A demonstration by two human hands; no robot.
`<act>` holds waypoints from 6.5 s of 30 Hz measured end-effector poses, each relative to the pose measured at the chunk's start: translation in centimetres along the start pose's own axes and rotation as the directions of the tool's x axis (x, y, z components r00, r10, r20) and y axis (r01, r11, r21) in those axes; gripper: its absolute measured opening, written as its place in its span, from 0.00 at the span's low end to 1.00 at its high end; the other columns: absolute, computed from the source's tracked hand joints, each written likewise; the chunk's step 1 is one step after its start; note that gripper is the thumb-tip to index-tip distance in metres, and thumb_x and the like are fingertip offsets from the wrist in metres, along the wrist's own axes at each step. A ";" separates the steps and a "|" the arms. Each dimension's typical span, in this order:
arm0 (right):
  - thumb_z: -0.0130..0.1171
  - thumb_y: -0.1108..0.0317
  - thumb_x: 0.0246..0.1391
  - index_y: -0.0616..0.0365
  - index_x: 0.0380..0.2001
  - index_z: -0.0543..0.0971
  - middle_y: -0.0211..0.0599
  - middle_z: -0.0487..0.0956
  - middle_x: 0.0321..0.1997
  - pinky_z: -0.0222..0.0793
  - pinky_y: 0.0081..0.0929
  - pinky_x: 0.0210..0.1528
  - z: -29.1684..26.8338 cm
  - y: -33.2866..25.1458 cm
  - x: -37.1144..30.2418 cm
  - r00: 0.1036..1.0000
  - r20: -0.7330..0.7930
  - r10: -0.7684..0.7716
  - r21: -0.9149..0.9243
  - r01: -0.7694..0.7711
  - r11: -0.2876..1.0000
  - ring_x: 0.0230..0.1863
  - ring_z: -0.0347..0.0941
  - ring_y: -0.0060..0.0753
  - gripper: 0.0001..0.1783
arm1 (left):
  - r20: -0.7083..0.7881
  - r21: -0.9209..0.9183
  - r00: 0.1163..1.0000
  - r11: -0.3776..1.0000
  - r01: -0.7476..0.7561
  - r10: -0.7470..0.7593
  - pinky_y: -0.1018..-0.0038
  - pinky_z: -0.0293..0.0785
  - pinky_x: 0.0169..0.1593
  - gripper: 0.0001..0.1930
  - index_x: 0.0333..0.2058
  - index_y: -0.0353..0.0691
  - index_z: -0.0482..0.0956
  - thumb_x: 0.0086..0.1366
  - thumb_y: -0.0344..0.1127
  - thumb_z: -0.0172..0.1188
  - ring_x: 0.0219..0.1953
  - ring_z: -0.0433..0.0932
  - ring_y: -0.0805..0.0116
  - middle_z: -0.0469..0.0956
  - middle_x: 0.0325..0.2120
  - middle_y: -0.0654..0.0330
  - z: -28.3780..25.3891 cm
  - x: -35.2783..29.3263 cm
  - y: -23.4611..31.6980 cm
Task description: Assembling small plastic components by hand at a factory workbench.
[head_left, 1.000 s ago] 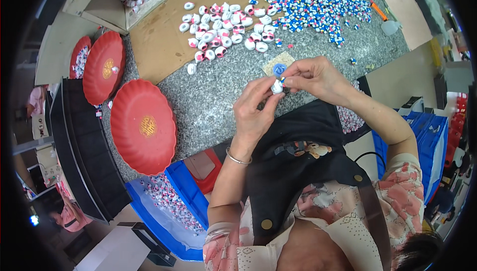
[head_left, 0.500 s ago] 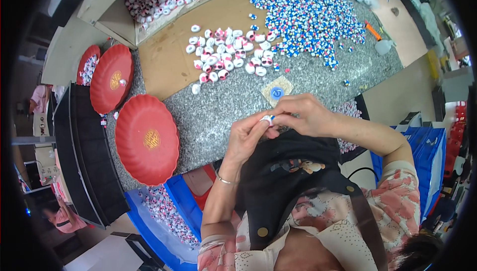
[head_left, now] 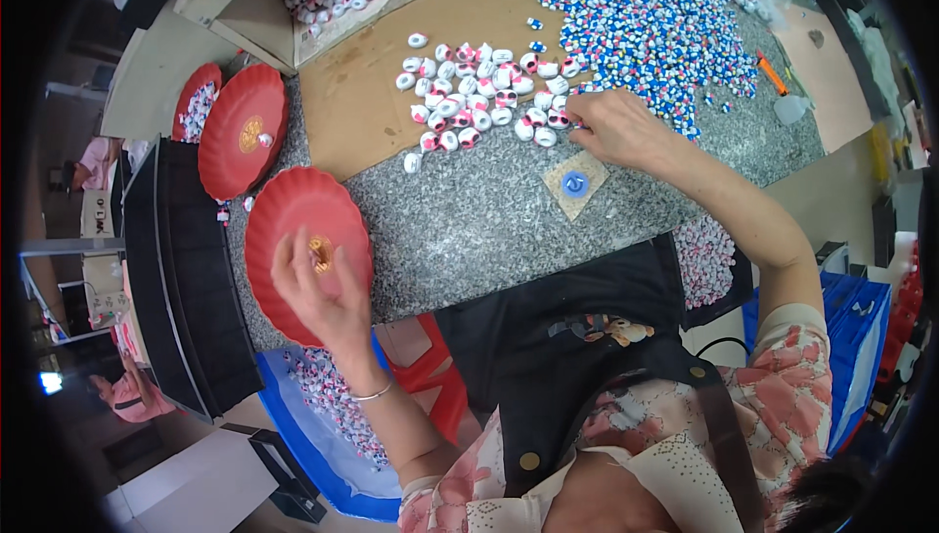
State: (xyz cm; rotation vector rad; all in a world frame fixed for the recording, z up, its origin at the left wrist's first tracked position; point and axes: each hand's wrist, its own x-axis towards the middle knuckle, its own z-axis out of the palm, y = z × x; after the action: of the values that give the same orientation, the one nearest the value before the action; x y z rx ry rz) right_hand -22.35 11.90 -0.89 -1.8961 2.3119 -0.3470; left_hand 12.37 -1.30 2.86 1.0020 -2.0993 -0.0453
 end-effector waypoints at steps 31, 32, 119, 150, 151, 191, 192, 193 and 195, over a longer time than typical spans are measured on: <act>0.57 0.80 0.46 0.63 0.37 0.78 0.43 0.72 0.29 0.70 0.39 0.34 -0.6 1.2 -9.2 0.977 -0.172 -0.128 0.096 0.146 0.985 0.32 0.73 0.47 0.12 | 0.818 -0.563 0.555 0.008 0.827 0.152 0.78 0.77 0.49 0.18 0.50 0.30 0.75 0.60 0.16 0.58 0.44 0.78 0.70 0.71 0.47 0.59 7.3 -6.1 8.5; 0.55 0.82 0.45 0.63 0.35 0.78 0.42 0.71 0.27 0.70 0.41 0.33 -0.5 1.1 -9.0 0.972 -0.190 -0.141 0.097 0.162 0.982 0.30 0.73 0.49 0.11 | 0.815 -0.564 0.557 -0.001 0.826 0.161 0.78 0.77 0.49 0.18 0.50 0.30 0.75 0.60 0.16 0.58 0.44 0.78 0.70 0.71 0.47 0.59 7.3 -6.1 8.4; 0.56 0.60 0.60 0.61 0.51 0.72 0.34 0.78 0.44 0.65 0.22 0.47 -0.7 20.3 -18.7 0.511 -0.547 0.663 0.724 -0.107 0.681 0.42 0.72 0.22 0.20 | 0.116 -0.165 0.985 0.980 -0.110 0.131 0.63 0.67 0.56 0.18 0.48 0.35 0.77 0.57 0.22 0.60 0.53 0.71 0.50 0.71 0.50 0.46 3.9 -5.1 5.6; 0.64 0.66 0.47 0.62 0.47 0.72 0.43 0.79 0.37 0.70 0.42 0.38 -4.3 -2.2 -7.7 0.969 0.163 -0.184 -0.071 0.198 0.978 0.38 0.76 0.49 0.24 | 0.159 -0.328 0.986 0.945 0.005 0.050 0.67 0.76 0.44 0.16 0.43 0.34 0.80 0.54 0.20 0.61 0.43 0.77 0.55 0.75 0.43 0.48 7.2 -7.4 3.6; 0.64 0.66 0.47 0.62 0.47 0.72 0.43 0.79 0.37 0.70 0.42 0.38 -4.3 -2.2 -7.7 0.970 0.160 -0.184 -0.069 0.197 0.978 0.38 0.76 0.48 0.24 | 0.158 -0.329 0.986 0.944 0.004 0.050 0.67 0.76 0.44 0.16 0.43 0.34 0.80 0.54 0.20 0.61 0.43 0.77 0.55 0.75 0.43 0.48 7.2 -7.3 3.6; 0.58 0.63 0.56 0.62 0.66 0.53 0.53 0.52 0.70 0.40 0.46 0.71 2.0 6.1 -17.1 0.838 -0.435 0.330 0.181 -0.277 0.944 0.72 0.45 0.52 0.39 | 0.221 -0.354 0.970 0.918 0.177 -0.101 0.65 0.71 0.49 0.16 0.44 0.35 0.78 0.55 0.22 0.61 0.47 0.73 0.53 0.73 0.44 0.49 8.6 -4.0 5.0; 0.58 0.63 0.56 0.62 0.66 0.53 0.53 0.52 0.70 0.40 0.46 0.71 2.2 5.6 -16.0 0.842 -0.432 0.324 0.190 -0.267 0.945 0.72 0.45 0.52 0.39 | 0.216 -0.380 0.970 0.906 0.184 -0.107 0.64 0.71 0.49 0.16 0.44 0.35 0.77 0.54 0.23 0.62 0.47 0.73 0.52 0.72 0.44 0.49 9.0 -3.1 5.2; 0.55 0.61 0.57 0.60 0.67 0.52 0.53 0.49 0.71 0.36 0.49 0.71 2.2 5.7 -14.3 0.868 -0.412 0.277 0.061 -0.277 0.959 0.73 0.41 0.54 0.39 | 0.210 -0.366 0.971 0.912 0.187 -0.114 0.64 0.71 0.49 0.16 0.44 0.35 0.77 0.54 0.23 0.62 0.47 0.73 0.52 0.72 0.44 0.49 9.3 -2.2 5.0; 0.51 0.54 0.60 0.52 0.68 0.52 0.47 0.47 0.73 0.30 0.57 0.70 2.4 6.5 -11.2 0.896 -0.378 0.231 -0.097 -0.286 0.953 0.74 0.35 0.54 0.37 | 0.263 -0.303 0.960 0.937 0.173 -0.092 0.63 0.70 0.49 0.18 0.44 0.36 0.73 0.53 0.24 0.63 0.46 0.72 0.50 0.71 0.44 0.49 10.2 -0.9 4.7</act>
State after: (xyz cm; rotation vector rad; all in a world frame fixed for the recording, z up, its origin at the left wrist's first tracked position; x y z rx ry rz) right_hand -25.68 23.84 -5.34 -1.6631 2.8694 -0.5457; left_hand 2.85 -0.39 -3.14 0.9727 -2.1466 -0.5935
